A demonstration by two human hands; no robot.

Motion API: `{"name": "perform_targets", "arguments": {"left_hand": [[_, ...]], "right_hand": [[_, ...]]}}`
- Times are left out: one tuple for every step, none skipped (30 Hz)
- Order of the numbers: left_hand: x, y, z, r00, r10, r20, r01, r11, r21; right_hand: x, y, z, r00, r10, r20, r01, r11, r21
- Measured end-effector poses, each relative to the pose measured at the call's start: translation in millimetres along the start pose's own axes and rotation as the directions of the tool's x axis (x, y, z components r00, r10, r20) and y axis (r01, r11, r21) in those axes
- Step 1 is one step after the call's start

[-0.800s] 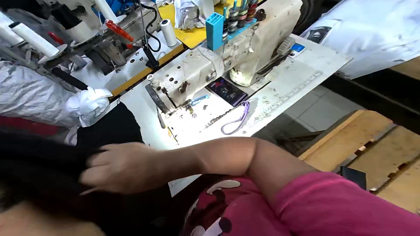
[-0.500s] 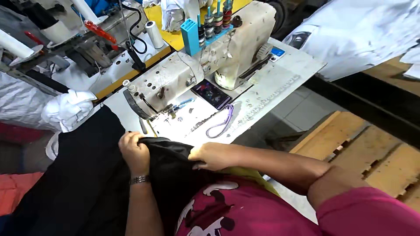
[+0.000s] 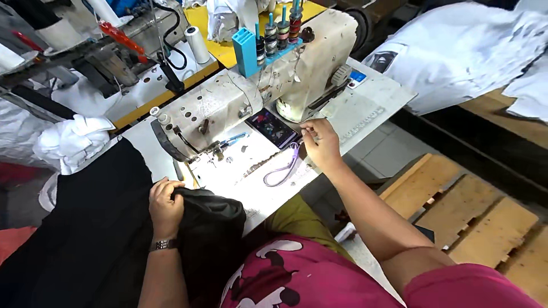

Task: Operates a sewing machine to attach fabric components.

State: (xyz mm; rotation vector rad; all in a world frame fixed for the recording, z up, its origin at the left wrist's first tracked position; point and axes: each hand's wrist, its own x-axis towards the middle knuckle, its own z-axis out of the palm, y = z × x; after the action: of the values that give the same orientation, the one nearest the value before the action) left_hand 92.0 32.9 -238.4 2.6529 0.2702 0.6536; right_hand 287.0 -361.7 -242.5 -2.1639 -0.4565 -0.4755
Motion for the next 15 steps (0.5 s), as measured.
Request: {"name": "perform_targets", "arguments": {"left_hand": [[0.1,-0.6,0.3,1.000,-0.004,-0.001,0.004,1.000,-0.002],[-0.5,-1.5,1.1,1.000,-0.007,-0.006,0.007,1.000,-0.005],[-1.2,-1.8,1.5,1.000,-0.008,-0.010,0.008,1.000,-0.005],[-1.4,-1.2,1.5,1.000,-0.009,-0.009,0.009,1.000,-0.005],[-0.7,0.0,1.4,1.000,-0.008,-0.013,0.008,1.000,-0.003],[0.1,1.0,1.3,1.000,-0.011,-0.014,0.011,1.000,0.002],[0.4,0.7,1.7,1.000,-0.014,-0.013,0.014,1.000,0.008],[0.4,0.0,2.0,1.000,-0.020,-0.010,0.020,1.000,0.011],[0.5,-0.1,2.1,1.000,-0.024,-0.006,0.024,1.000,0.013],[0.9,0.3,2.2,1.000,-0.026,-0.005,0.026,1.000,0.015],[1.2,0.4,2.0,1.000,-0.025,-0.004,0.025,1.000,0.016],[1.1,0.3,1.8,1.000,-0.022,-0.001,0.022,1.000,0.014],[0.7,-0.2,1.7,1.000,-0.022,0.003,0.022,1.000,0.013],[0.2,-1.1,2.1,1.000,-0.024,0.003,0.024,1.000,0.015],[0.0,-1.9,2.5,1.000,-0.025,0.001,0.025,1.000,0.016]], "right_hand": [[-0.4,3.2,1.4,1.000,0.007,0.013,-0.007,1.000,-0.013],[-0.7,3.6,3.0,1.000,-0.003,0.030,0.004,0.999,-0.032],[-0.9,2.9,5.1,0.999,-0.026,0.044,0.028,0.998,-0.051],[-0.7,1.3,6.5,0.997,-0.049,0.066,0.053,0.996,-0.069],[0.3,0.4,7.5,0.994,-0.068,0.087,0.076,0.994,-0.084],[1.3,0.1,8.3,0.992,-0.081,0.099,0.090,0.991,-0.094],[1.9,0.2,8.6,0.991,-0.088,0.101,0.098,0.991,-0.096],[2.1,0.5,8.5,0.991,-0.092,0.099,0.101,0.990,-0.095],[2.1,1.2,8.3,0.991,-0.092,0.094,0.101,0.990,-0.094],[2.1,2.1,7.9,0.992,-0.087,0.089,0.095,0.991,-0.092],[2.0,2.8,7.8,0.994,-0.078,0.079,0.085,0.992,-0.093],[1.7,3.2,7.7,0.995,-0.068,0.070,0.075,0.993,-0.095],[1.5,3.2,7.5,0.997,-0.053,0.064,0.059,0.993,-0.097],[1.4,3.6,7.8,0.998,-0.043,0.056,0.048,0.994,-0.100],[1.5,3.7,8.0,0.998,-0.033,0.050,0.038,0.994,-0.102]]}}
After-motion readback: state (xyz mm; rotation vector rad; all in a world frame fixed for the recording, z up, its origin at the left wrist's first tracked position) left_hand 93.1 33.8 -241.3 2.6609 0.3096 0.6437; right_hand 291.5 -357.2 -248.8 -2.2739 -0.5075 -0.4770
